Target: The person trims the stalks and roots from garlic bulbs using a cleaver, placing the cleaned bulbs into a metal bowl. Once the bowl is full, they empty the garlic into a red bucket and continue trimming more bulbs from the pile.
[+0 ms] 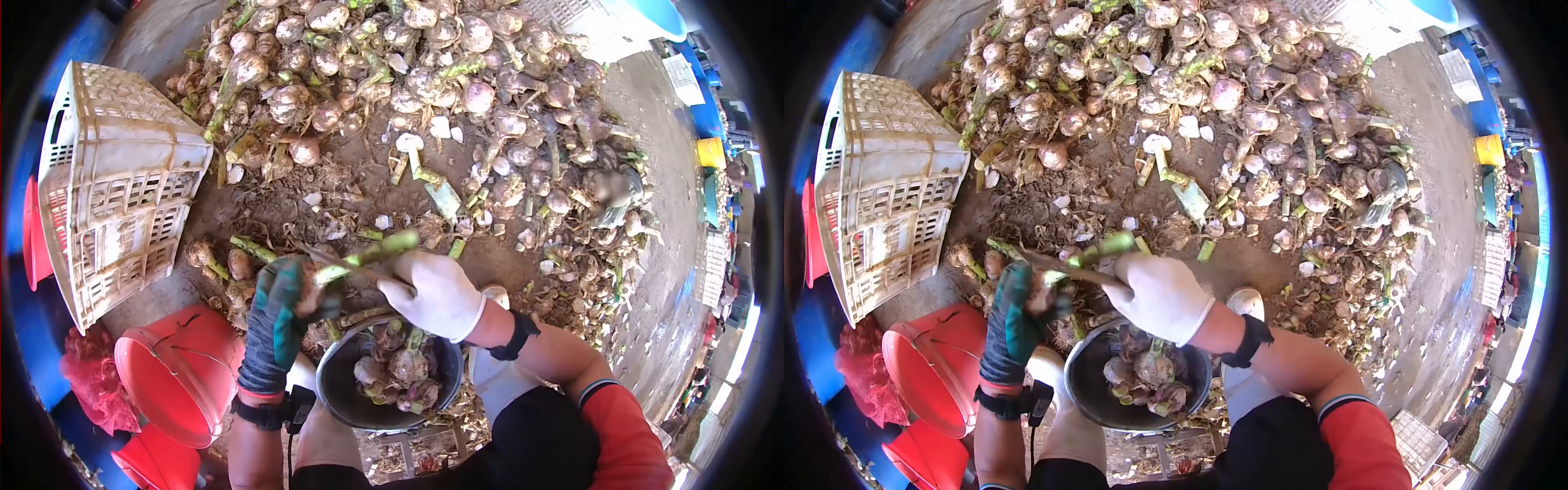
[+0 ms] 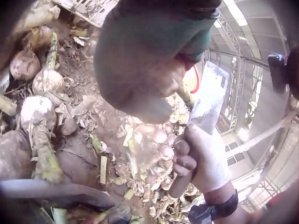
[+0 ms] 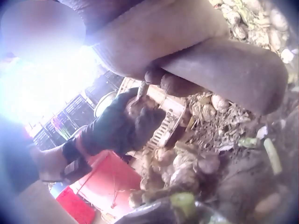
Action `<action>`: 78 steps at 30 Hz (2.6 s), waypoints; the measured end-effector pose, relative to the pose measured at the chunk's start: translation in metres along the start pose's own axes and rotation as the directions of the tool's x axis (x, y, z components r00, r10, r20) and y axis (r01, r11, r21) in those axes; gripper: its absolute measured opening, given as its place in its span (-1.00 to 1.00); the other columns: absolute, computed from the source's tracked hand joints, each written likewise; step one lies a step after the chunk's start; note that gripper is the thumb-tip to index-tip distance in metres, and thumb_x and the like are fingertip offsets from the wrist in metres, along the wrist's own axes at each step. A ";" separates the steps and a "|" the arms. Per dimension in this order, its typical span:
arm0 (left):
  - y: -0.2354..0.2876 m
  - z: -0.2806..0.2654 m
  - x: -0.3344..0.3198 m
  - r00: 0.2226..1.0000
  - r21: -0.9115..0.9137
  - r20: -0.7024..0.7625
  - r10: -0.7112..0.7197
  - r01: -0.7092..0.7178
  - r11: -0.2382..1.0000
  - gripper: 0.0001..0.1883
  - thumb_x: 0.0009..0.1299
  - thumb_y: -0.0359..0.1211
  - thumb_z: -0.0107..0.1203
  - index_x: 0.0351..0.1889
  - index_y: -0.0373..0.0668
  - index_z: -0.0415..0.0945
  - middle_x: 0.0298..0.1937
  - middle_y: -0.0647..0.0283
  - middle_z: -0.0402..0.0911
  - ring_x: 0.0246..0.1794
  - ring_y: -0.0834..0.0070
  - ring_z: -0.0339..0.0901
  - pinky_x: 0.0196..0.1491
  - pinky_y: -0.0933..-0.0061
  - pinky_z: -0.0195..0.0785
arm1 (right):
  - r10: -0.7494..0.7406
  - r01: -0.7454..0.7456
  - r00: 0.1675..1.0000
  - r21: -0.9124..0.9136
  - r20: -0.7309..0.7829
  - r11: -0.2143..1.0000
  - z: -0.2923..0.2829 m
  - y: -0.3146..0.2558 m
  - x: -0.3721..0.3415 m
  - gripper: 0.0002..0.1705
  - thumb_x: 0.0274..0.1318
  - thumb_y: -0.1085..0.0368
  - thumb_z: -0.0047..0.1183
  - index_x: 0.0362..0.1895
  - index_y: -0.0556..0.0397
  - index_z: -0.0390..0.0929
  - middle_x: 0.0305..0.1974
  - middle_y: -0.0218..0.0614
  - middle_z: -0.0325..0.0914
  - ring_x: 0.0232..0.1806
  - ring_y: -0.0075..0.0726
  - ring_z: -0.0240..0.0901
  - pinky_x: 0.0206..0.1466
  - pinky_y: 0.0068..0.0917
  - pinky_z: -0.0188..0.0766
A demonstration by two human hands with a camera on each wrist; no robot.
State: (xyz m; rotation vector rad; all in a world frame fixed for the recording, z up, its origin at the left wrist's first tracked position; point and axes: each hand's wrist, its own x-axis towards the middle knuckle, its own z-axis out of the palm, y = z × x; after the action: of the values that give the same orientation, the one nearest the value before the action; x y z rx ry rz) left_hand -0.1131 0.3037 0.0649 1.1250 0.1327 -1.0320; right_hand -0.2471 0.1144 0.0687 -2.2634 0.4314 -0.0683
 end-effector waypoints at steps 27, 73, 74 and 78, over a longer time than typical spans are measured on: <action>-0.020 -0.019 0.029 0.981 0.400 0.184 0.067 -0.137 0.906 -0.63 0.41 -0.21 0.05 0.01 -0.30 0.47 -0.15 0.25 0.59 -0.13 0.49 0.54 -0.02 0.48 0.41 | 0.191 -0.196 0.973 0.025 0.133 0.980 0.008 0.038 -0.019 -0.68 0.05 0.14 0.06 -0.52 0.15 0.42 -0.53 0.02 0.43 -0.42 0.20 0.43 -0.37 -0.08 0.35; -0.012 -0.002 -0.023 0.979 -0.094 0.155 -0.131 0.146 0.985 -0.59 0.38 -0.17 0.07 0.08 -0.17 0.32 -0.07 0.22 0.51 -0.08 0.41 0.52 -0.04 0.33 0.49 | -0.030 0.031 0.996 -0.014 0.081 0.999 -0.002 -0.007 -0.012 -0.80 -0.05 0.21 0.10 -0.51 0.05 0.45 -0.56 -0.11 0.43 -0.49 0.05 0.47 -0.43 -0.14 0.43; -0.007 0.002 -0.025 0.937 -0.014 0.232 -0.262 0.273 0.962 -0.56 0.38 -0.15 0.08 0.09 -0.21 0.32 -0.10 0.24 0.52 -0.09 0.44 0.52 -0.05 0.36 0.48 | -0.027 0.028 0.996 -0.016 0.080 0.999 -0.003 -0.005 -0.011 -0.80 -0.05 0.21 0.10 -0.51 0.05 0.45 -0.56 -0.11 0.43 -0.49 0.05 0.47 -0.43 -0.14 0.43; -0.013 0.006 -0.033 0.941 0.344 0.191 -0.280 0.203 0.917 -0.46 0.26 -0.23 0.22 0.14 -0.28 0.33 -0.10 0.25 0.52 -0.11 0.54 0.50 -0.04 0.45 0.41 | -0.118 0.117 0.992 0.017 0.043 0.993 0.009 0.015 -0.011 -0.79 -0.04 0.21 0.12 -0.49 0.08 0.45 -0.54 -0.07 0.42 -0.50 0.10 0.43 -0.44 -0.15 0.39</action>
State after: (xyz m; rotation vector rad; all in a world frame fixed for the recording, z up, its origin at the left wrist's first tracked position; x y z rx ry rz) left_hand -0.1433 0.3190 0.0771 1.2886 -0.0931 -1.4416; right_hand -0.2603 0.1155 0.0527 -2.2697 0.2730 -0.0816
